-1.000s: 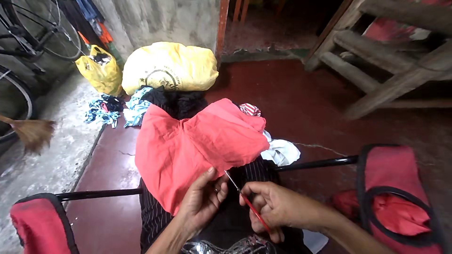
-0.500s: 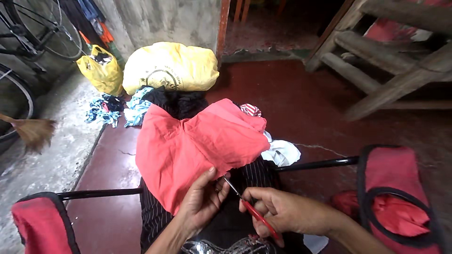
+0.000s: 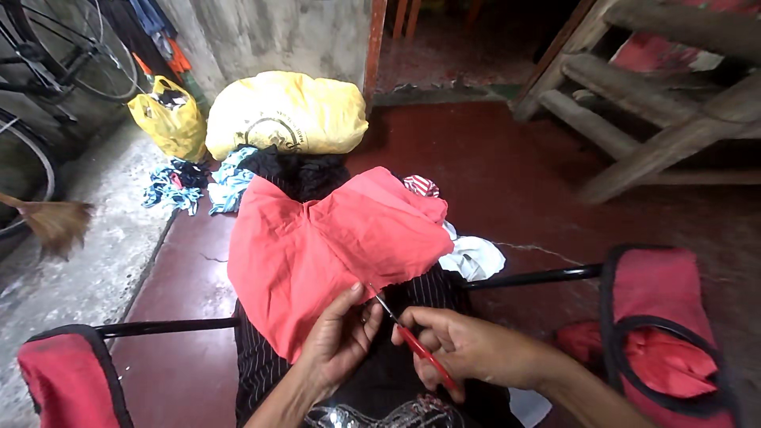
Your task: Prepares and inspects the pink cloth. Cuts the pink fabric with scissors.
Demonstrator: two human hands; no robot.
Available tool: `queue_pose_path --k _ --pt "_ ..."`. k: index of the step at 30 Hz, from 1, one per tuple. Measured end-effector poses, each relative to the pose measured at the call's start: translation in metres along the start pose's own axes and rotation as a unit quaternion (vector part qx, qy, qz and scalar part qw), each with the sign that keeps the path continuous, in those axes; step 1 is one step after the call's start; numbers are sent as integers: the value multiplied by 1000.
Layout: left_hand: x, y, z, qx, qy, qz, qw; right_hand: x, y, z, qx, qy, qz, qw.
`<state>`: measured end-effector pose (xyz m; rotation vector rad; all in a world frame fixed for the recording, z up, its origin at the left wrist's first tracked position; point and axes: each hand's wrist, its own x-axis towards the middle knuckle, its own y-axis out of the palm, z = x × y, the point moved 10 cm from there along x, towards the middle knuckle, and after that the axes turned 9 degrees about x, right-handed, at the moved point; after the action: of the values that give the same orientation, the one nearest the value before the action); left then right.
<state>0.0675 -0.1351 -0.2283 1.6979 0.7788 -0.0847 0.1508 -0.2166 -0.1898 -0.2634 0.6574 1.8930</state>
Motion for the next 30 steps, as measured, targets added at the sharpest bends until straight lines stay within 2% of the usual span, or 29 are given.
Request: queue_pose_path --k 16,21,26,30 --pt "-3 -6 0 51 -6 -44 998 0 -2 3 -7 -8 -9 1000" --pt "-5 3 3 97 -22 38 994 0 2 5 12 -16 5 1000" --pt "-7 11 5 53 -26 108 992 -1 9 12 38 -31 22 999" --pt "-6 14 3 4 -12 110 994 1 11 11 37 -34 26 998"
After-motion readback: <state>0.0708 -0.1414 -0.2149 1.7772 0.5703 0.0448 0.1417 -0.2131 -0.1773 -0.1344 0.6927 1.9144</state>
